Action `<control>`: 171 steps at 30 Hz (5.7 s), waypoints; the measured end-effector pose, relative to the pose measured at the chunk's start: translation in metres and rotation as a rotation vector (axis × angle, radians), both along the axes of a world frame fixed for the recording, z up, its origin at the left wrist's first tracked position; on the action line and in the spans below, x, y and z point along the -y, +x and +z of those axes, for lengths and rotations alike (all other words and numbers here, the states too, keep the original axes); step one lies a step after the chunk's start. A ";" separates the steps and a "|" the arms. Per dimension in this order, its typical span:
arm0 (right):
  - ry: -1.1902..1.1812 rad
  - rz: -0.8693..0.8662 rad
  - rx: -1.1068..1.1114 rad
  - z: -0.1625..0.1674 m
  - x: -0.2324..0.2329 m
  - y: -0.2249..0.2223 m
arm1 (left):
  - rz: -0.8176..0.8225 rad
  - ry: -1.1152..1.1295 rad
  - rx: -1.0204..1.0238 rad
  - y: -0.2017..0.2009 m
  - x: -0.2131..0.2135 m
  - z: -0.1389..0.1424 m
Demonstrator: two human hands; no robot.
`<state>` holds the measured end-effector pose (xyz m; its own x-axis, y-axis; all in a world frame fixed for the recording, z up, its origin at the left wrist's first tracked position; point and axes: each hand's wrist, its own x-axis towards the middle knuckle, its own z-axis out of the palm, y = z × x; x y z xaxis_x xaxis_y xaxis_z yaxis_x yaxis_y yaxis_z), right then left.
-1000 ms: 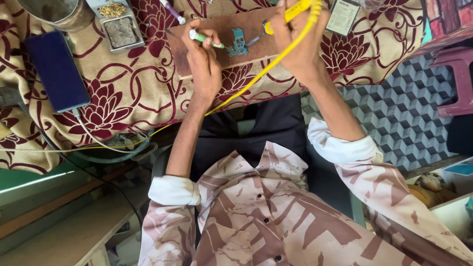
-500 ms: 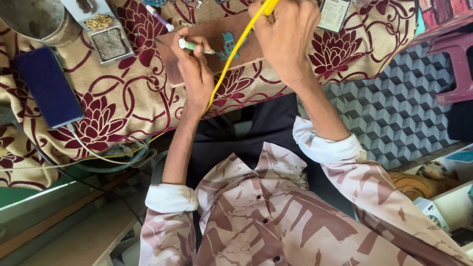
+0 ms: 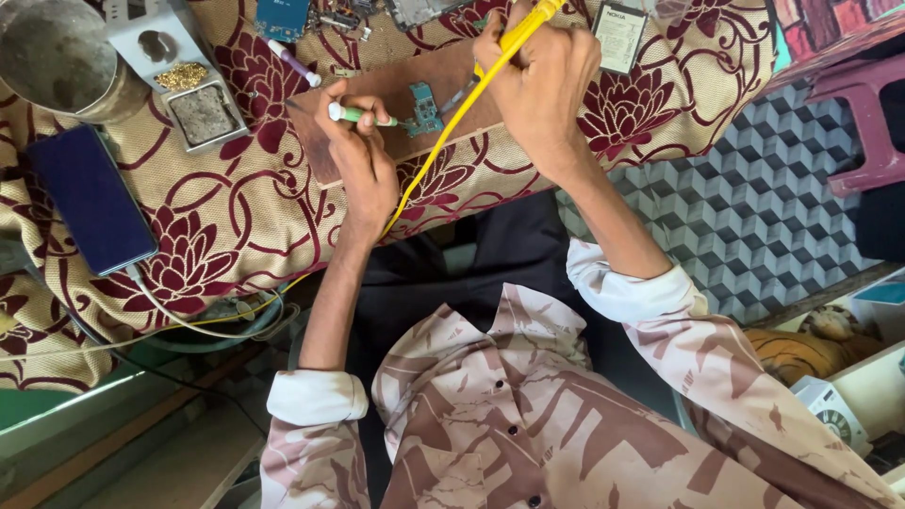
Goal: The person uses a soldering iron and solder wire to solder components on a small circuit board held in a vise. The person repeatedly applies solder to different points on the board while maintaining a steady hand.
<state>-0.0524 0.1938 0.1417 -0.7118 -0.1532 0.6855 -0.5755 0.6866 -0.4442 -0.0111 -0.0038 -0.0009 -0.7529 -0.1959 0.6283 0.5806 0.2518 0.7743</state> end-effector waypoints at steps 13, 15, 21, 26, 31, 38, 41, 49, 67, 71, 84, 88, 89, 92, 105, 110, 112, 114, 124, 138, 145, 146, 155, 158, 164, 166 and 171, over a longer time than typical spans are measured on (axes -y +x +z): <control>0.164 -0.129 -0.267 -0.001 0.006 0.007 | -0.025 0.029 0.044 0.006 -0.001 0.007; 0.192 -0.191 -0.228 -0.005 0.004 0.007 | -0.055 0.066 0.073 0.006 -0.001 0.007; 0.048 -0.082 -0.014 -0.018 -0.011 0.003 | -0.050 0.054 0.066 0.009 -0.002 0.011; -0.584 0.178 0.279 -0.039 -0.019 0.005 | -0.036 0.044 0.070 0.009 -0.002 0.011; -0.844 0.192 0.294 -0.052 -0.042 -0.003 | -0.049 0.073 0.078 0.010 -0.005 0.008; -0.829 0.074 0.218 -0.057 -0.060 -0.048 | -0.024 0.052 0.072 0.010 -0.005 0.012; -0.722 0.156 0.143 -0.059 -0.058 -0.075 | -0.025 0.056 0.076 0.009 -0.006 0.012; -0.301 0.079 0.071 -0.060 -0.045 -0.102 | -0.022 0.058 0.099 0.008 -0.007 0.011; -0.276 0.204 0.022 -0.077 -0.026 -0.128 | -0.009 0.039 0.089 0.010 -0.009 0.012; -0.305 0.254 0.054 -0.084 -0.028 -0.129 | -0.004 0.056 0.156 0.009 -0.010 0.011; -0.071 0.129 -0.050 -0.062 -0.022 -0.137 | 0.019 0.022 0.101 0.008 -0.013 0.017; -0.158 0.257 -0.127 -0.077 -0.018 -0.147 | -0.003 0.040 0.118 0.009 -0.012 0.018; -0.144 0.268 -0.143 -0.083 -0.018 -0.148 | -0.002 0.037 0.113 0.010 -0.012 0.018; -0.227 0.307 -0.050 -0.094 -0.025 -0.149 | -0.001 0.036 0.121 0.009 -0.012 0.018; -0.776 0.428 0.301 -0.073 -0.076 -0.059 | -0.031 0.065 0.102 0.008 -0.007 0.013; -0.846 0.443 0.328 -0.085 -0.085 -0.022 | -0.042 0.079 0.106 0.009 -0.006 0.009; -0.988 0.478 0.336 -0.096 -0.084 -0.016 | -0.047 0.076 0.099 0.009 -0.006 0.009; -1.123 0.455 0.349 -0.109 -0.081 -0.014 | -0.032 0.069 0.087 0.009 -0.006 0.009; -1.239 0.324 0.461 -0.161 -0.069 -0.003 | -0.017 0.052 0.101 0.014 -0.005 0.012; -1.214 0.345 0.375 -0.169 -0.067 0.003 | -0.033 0.089 0.141 0.015 -0.002 0.008; -1.153 0.362 0.353 -0.170 -0.066 0.004 | -0.026 0.078 0.108 0.015 -0.004 0.008; -1.158 0.356 0.353 -0.171 -0.066 0.006 | -0.025 0.073 0.115 0.016 -0.004 0.009; -1.179 0.348 0.330 -0.176 -0.071 0.002 | -0.019 0.057 0.102 0.015 -0.006 0.009; -1.189 0.334 0.351 -0.176 -0.070 0.004 | -0.014 0.067 0.124 0.016 -0.005 0.009; -1.230 0.346 0.345 -0.175 -0.069 0.005 | -0.013 0.061 0.125 0.016 -0.005 0.007; -1.237 0.348 0.334 -0.175 -0.069 0.002 | -0.013 0.058 0.109 0.014 -0.005 0.006; -1.193 0.328 0.344 -0.173 -0.069 0.003 | -0.004 0.038 0.107 0.014 -0.005 0.007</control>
